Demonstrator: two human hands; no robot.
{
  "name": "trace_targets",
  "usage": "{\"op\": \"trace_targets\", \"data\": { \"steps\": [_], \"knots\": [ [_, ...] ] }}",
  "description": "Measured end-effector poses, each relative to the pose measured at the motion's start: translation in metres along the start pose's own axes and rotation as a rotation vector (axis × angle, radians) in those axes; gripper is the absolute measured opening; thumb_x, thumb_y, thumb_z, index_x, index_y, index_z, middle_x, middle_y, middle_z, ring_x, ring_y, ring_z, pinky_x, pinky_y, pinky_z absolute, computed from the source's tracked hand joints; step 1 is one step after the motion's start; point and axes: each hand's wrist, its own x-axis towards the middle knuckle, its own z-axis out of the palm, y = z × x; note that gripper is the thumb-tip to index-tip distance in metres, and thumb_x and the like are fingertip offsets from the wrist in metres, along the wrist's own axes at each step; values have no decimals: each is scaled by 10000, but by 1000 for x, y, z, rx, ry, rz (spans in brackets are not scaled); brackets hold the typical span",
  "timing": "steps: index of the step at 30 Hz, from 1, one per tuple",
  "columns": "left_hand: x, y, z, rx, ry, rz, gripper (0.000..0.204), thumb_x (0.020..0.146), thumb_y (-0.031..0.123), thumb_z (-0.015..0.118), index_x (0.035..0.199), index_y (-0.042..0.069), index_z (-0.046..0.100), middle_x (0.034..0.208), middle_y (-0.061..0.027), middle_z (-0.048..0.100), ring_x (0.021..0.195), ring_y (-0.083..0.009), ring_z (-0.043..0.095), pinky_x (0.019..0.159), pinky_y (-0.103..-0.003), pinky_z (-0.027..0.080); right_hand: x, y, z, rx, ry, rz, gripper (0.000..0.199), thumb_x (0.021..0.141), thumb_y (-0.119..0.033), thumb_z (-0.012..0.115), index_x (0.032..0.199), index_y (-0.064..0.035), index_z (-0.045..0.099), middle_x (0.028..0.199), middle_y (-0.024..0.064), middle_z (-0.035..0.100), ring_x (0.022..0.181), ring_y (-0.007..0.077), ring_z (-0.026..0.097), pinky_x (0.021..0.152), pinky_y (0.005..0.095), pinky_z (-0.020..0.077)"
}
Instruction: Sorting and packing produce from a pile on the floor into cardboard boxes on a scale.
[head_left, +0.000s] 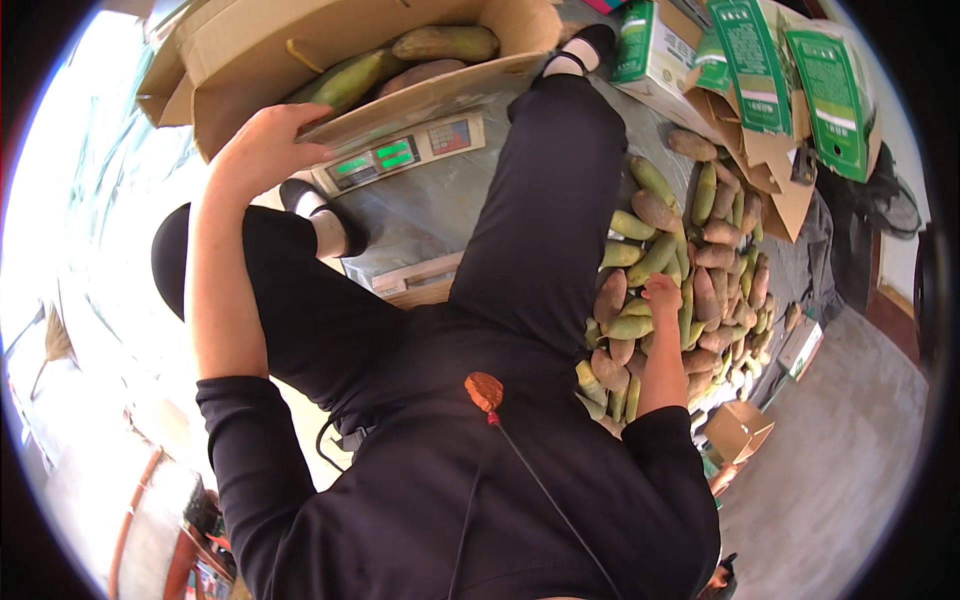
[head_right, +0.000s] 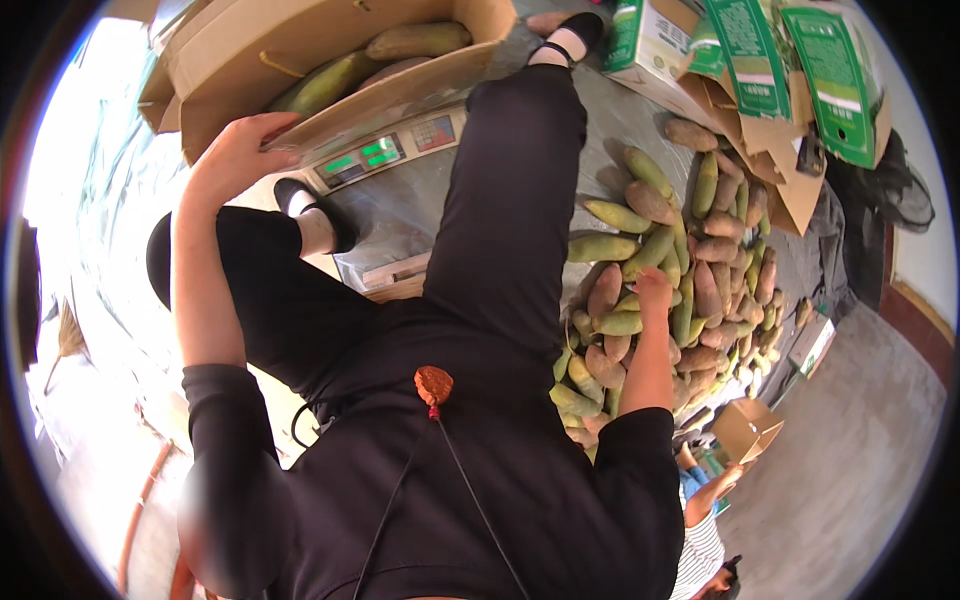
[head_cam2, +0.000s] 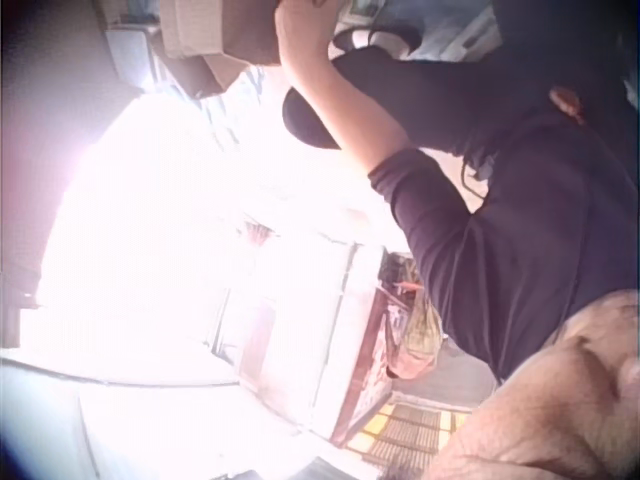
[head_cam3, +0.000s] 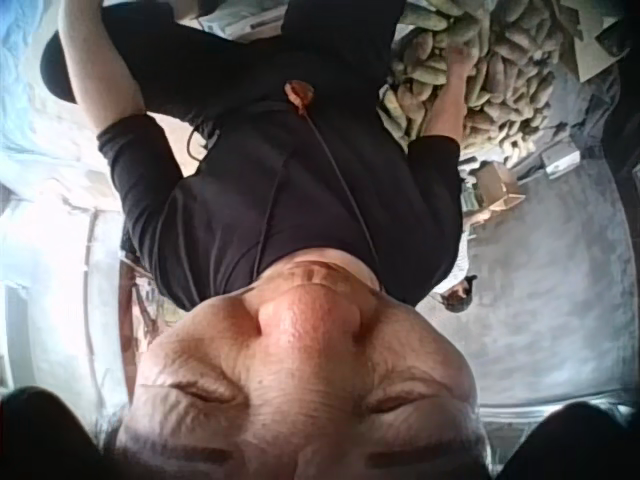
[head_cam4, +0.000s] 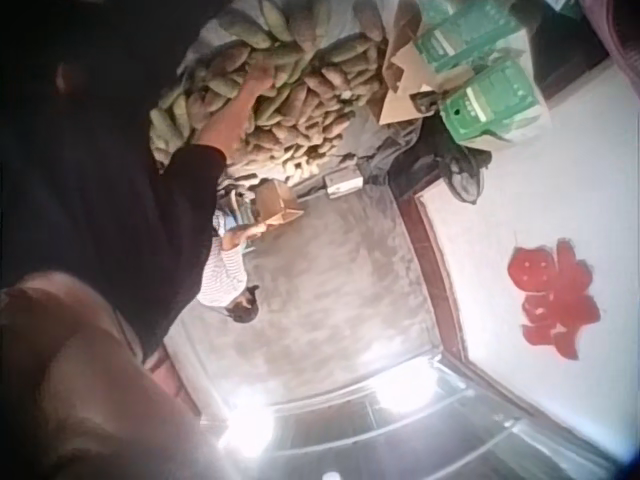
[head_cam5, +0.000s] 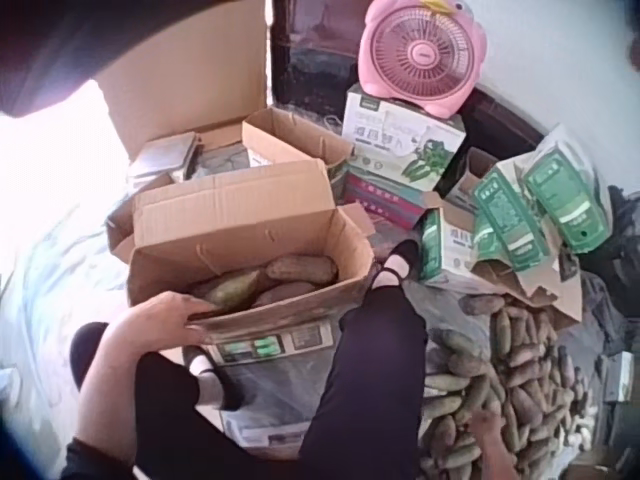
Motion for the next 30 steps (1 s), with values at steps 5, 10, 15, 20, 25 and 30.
{"op": "trace_targets", "data": {
  "steps": [5,10,15,20,25,30],
  "knots": [
    [7,0,2,-75,-27,57,487,725,91,665,1187,-27,566,1052,-192,645,988,-261,621,894,-341,450,-2,58,8,40,-53,117,221,817,-148,630,1023,-68,650,736,20,647,616,117,622,472,278,443],
    [0,8,-2,-93,-56,-58,498,711,49,656,1193,-32,561,1055,-166,648,1009,-222,616,903,-318,439,-35,60,34,175,-118,205,203,818,-147,613,999,-62,648,757,22,645,629,125,626,466,268,436],
    [12,17,4,-115,-81,-75,501,717,40,648,1204,-30,558,1048,-154,647,998,-206,613,896,-311,438,-53,83,53,151,-165,320,188,806,-135,636,978,-59,643,795,31,644,622,129,615,460,263,426],
    [6,6,2,-105,-57,-50,492,736,51,635,1216,-21,559,1061,-151,647,1005,-201,608,885,-315,444,-60,57,73,176,-260,270,196,792,-129,659,975,-61,644,764,26,630,595,132,594,455,271,421],
    [12,13,3,-142,-95,-104,480,778,90,614,1234,-40,540,1048,-128,642,944,-161,600,838,-289,461,-36,78,72,14,-178,114,213,788,-139,649,982,-53,644,776,66,645,648,173,635,515,303,476],
    [11,-6,9,-259,-43,-20,475,799,123,621,1235,-46,535,1024,-99,635,905,-143,587,795,-273,467,-11,56,41,-727,-17,-130,173,792,-122,551,927,-92,655,903,170,665,826,328,659,731,436,535]
  ]
}}
